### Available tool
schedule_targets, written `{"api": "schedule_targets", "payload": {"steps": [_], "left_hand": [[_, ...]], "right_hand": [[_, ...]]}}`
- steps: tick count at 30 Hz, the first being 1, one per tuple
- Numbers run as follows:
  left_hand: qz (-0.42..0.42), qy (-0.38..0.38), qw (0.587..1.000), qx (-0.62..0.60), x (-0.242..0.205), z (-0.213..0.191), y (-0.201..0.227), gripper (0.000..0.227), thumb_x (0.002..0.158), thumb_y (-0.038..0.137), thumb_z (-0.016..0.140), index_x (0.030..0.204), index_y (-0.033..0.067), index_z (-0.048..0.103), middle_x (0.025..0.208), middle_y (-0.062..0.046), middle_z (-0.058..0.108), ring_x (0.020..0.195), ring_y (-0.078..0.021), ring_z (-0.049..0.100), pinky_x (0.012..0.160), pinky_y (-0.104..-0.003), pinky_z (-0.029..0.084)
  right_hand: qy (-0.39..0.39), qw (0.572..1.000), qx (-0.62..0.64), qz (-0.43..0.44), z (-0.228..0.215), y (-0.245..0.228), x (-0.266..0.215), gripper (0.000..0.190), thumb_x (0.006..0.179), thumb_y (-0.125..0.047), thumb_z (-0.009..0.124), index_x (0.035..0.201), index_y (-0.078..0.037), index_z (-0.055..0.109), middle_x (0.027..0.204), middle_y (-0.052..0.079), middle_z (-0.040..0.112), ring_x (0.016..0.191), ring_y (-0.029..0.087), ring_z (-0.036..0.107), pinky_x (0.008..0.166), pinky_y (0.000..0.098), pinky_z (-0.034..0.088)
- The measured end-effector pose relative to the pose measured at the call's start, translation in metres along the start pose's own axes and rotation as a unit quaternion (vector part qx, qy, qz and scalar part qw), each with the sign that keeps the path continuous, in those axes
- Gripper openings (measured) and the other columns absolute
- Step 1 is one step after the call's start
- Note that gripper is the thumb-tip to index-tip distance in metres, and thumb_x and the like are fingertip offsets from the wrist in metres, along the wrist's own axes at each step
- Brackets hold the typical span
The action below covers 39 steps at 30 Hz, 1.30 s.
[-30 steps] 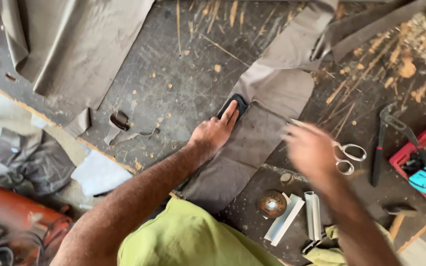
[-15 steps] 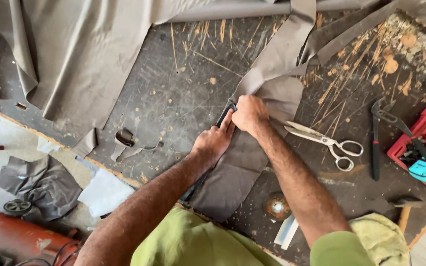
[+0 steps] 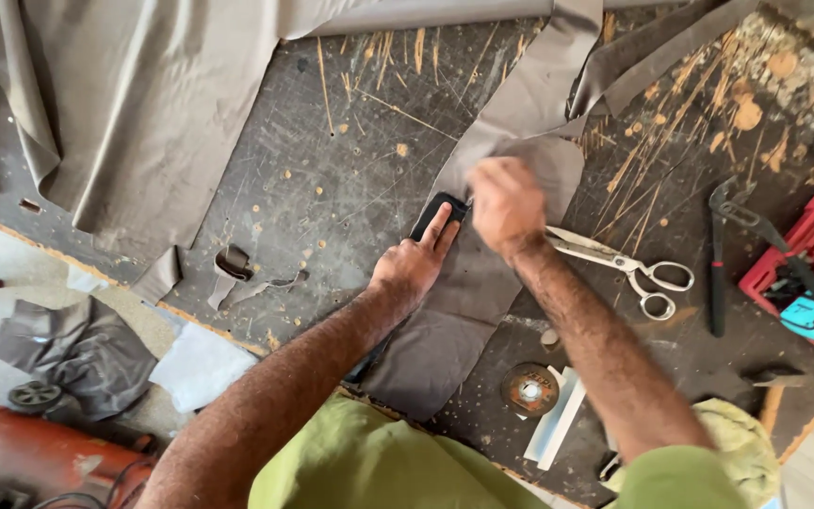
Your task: Cutting fabric strips with scissors and preparing them for sewing at a workstation
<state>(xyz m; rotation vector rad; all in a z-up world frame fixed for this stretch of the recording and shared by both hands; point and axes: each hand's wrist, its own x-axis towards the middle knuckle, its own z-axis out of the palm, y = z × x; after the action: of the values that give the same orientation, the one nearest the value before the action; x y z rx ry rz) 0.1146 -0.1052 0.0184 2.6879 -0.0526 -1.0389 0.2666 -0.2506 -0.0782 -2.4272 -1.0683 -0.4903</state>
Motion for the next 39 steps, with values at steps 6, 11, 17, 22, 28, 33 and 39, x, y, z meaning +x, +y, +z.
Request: {"api": "schedule_targets", "payload": {"steps": [6, 11, 17, 22, 28, 33, 39], "left_hand": [[-0.013, -0.004, 1.000, 0.007, -0.001, -0.010, 0.001, 0.081, 0.098, -0.004, 0.044, 0.167, 0.0205, 0.009, 0.174, -0.008, -0.009, 0.102, -0.0418, 0.069, 0.079, -0.053, 0.065], [-0.035, 0.022, 0.999, 0.007, 0.013, 0.021, 0.005, 0.078, 0.097, -0.002, 0.046, 0.166, 0.0237, 0.020, 0.174, -0.005, 0.004, 0.094, -0.0458, 0.072, 0.072, -0.055, 0.065], [-0.030, 0.011, 0.999, 0.008, 0.000, -0.015, 0.011, 0.077, 0.099, -0.003, 0.043, 0.166, 0.0230, 0.016, 0.175, -0.006, -0.005, 0.101, -0.0452, 0.072, 0.081, -0.053, 0.065], [-0.033, 0.032, 0.998, 0.038, 0.010, 0.002, 0.011, 0.082, 0.095, -0.004, 0.045, 0.166, 0.0235, 0.015, 0.174, -0.007, -0.003, 0.095, -0.0455, 0.073, 0.074, -0.051, 0.065], [-0.038, 0.034, 0.999, 0.013, 0.001, -0.010, 0.014, 0.083, 0.095, -0.004, 0.045, 0.166, 0.0253, 0.014, 0.174, -0.006, -0.005, 0.093, -0.0460, 0.074, 0.075, -0.052, 0.066], [-0.074, -0.050, 0.996, -0.018, 0.009, -0.016, 0.012, 0.110, 0.086, -0.021, 0.049, 0.168, 0.0310, -0.002, 0.169, 0.004, -0.029, 0.081, -0.0294, 0.068, 0.065, -0.044, 0.062], [-0.078, 0.012, 0.995, 0.064, 0.022, 0.017, 0.016, 0.106, 0.086, -0.016, 0.051, 0.168, 0.0283, 0.003, 0.169, -0.003, -0.025, 0.062, -0.0248, 0.068, 0.046, -0.040, 0.059]], "right_hand": [[-0.055, 0.996, -0.054, -0.033, -0.037, 0.015, 0.029, 0.050, 0.092, -0.003, 0.067, 0.142, -0.011, 0.067, 0.145, 0.018, 0.060, 0.138, 0.039, 0.051, 0.117, 0.0494, 0.040], [-0.046, 0.968, 0.116, -0.218, -0.026, -0.030, -0.011, 0.037, 0.098, -0.004, 0.049, 0.127, -0.007, 0.072, 0.134, 0.015, 0.068, 0.135, 0.035, 0.057, 0.120, 0.0514, 0.038], [0.005, 0.991, -0.053, -0.124, -0.068, -0.004, 0.024, 0.018, 0.101, -0.023, 0.060, 0.107, -0.024, 0.077, 0.113, 0.000, 0.070, 0.116, 0.024, 0.067, 0.105, 0.0428, 0.053], [-0.142, 0.977, 0.024, -0.155, -0.044, -0.004, -0.018, 0.033, 0.091, -0.013, 0.056, 0.117, -0.017, 0.075, 0.109, 0.011, 0.063, 0.110, 0.036, 0.059, 0.088, 0.0505, 0.048], [-0.161, 0.986, -0.051, -0.012, -0.082, 0.033, -0.059, 0.030, 0.081, -0.015, 0.069, 0.109, -0.017, 0.080, 0.125, 0.014, 0.065, 0.122, 0.040, 0.058, 0.091, 0.0519, 0.052], [-0.328, 0.906, -0.104, 0.247, -0.193, 0.074, -0.110, 0.042, 0.091, -0.009, 0.059, 0.131, -0.013, 0.072, 0.141, 0.016, 0.066, 0.128, 0.035, 0.060, 0.105, 0.0493, 0.049], [-0.364, 0.893, -0.167, 0.205, -0.217, 0.124, -0.186, 0.052, 0.078, -0.010, 0.069, 0.129, -0.008, 0.060, 0.120, 0.017, 0.069, 0.116, 0.036, 0.060, 0.096, 0.0466, 0.056]]}}
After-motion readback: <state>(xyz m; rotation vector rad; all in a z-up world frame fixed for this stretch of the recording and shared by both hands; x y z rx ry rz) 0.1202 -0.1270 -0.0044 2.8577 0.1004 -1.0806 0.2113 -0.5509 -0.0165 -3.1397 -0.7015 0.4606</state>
